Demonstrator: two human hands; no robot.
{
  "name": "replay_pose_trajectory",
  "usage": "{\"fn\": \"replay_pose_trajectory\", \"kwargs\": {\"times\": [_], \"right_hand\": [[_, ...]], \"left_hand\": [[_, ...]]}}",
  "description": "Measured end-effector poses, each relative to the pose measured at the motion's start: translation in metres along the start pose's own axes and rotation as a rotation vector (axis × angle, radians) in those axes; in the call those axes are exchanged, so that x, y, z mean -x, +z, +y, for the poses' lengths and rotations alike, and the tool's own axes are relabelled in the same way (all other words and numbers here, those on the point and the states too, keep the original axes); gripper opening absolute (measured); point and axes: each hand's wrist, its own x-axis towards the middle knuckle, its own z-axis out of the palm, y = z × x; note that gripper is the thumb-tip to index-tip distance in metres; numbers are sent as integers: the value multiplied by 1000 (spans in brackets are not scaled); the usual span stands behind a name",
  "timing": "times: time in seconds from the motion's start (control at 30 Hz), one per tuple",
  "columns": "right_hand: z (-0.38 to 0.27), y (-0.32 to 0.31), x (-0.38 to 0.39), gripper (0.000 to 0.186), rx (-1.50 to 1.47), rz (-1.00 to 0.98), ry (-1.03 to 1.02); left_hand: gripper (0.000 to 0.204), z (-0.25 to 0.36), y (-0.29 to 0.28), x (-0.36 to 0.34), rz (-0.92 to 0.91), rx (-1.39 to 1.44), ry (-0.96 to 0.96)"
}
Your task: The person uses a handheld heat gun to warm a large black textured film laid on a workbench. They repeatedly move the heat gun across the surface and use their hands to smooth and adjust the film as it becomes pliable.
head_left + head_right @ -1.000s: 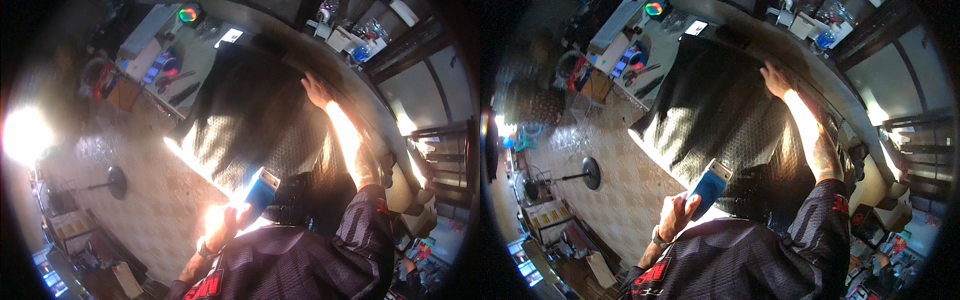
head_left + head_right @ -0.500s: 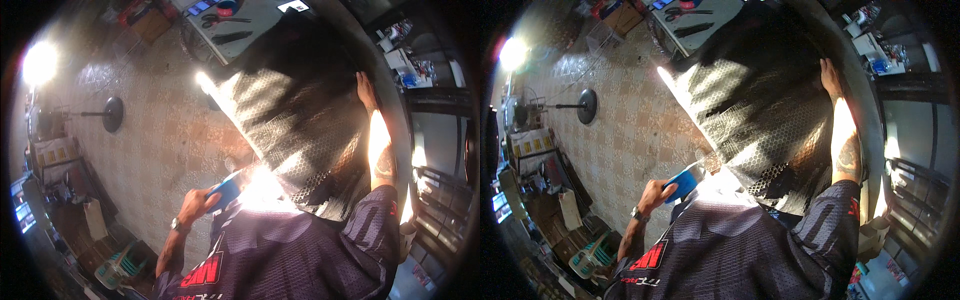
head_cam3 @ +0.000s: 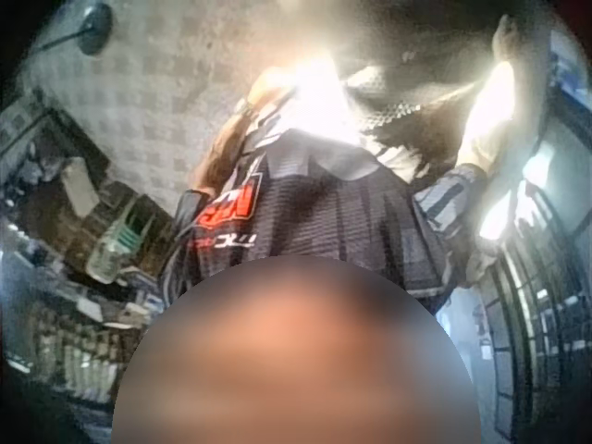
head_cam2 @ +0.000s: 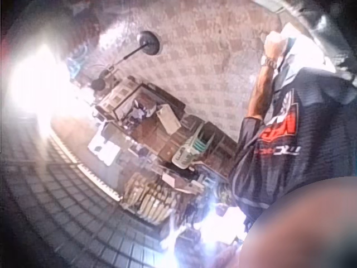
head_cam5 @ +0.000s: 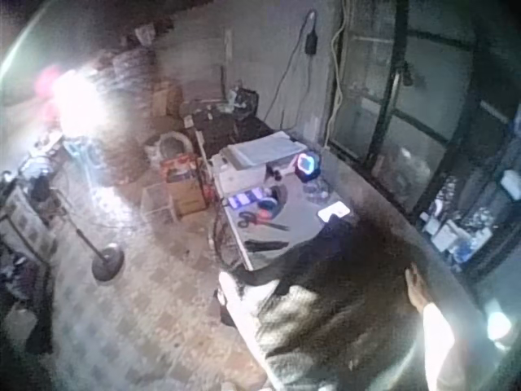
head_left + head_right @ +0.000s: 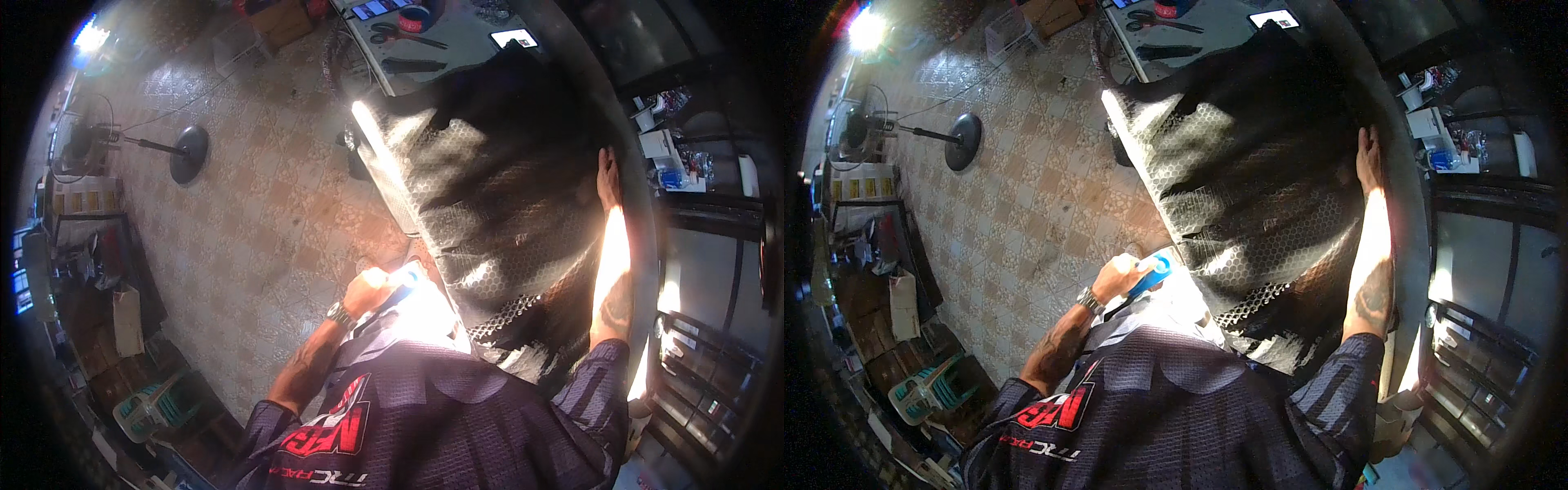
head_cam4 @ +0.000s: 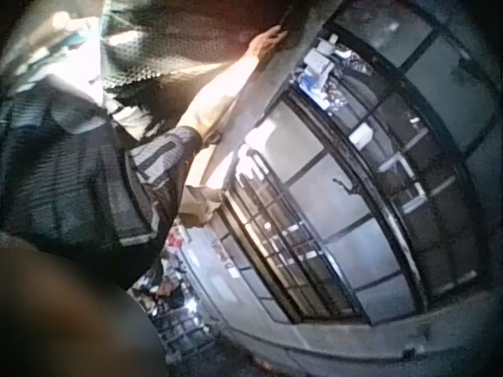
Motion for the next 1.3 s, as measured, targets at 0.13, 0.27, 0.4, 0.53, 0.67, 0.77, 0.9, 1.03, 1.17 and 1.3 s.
{"fn": "replay_pose_trajectory", "kwargs": {"times": [0.13,0.27,0.4,0.53,0.67,0.77,0.9,1.03,1.17,1.3], "right_hand": [[-143,-65,97,32,-467,-46,-370],[-260,-66,235,28,-970,-813,-410],[-288,-40,295,29,-1135,-995,-90],[-284,-38,314,31,-1194,-999,34],[-290,-41,327,33,-1244,-981,104],[-284,-41,330,34,-1278,-963,157],[-264,-48,330,37,-1418,-967,265],[-246,-64,321,25,-1361,-845,215],[-181,-105,258,20,-1438,-641,248],[-22,-167,113,20,-910,-73,204]], "left_hand": [[62,-4,-29,40,-135,252,-579],[64,-5,-76,56,4,374,-630],[58,-17,-103,61,150,341,-517],[48,-25,-116,75,163,302,-338],[46,-14,-129,98,103,394,-156],[55,0,-142,105,120,392,154],[58,23,-153,100,150,311,286],[43,53,-149,86,204,323,404],[49,88,-146,86,47,269,286],[46,114,-167,88,-80,505,30]]}}
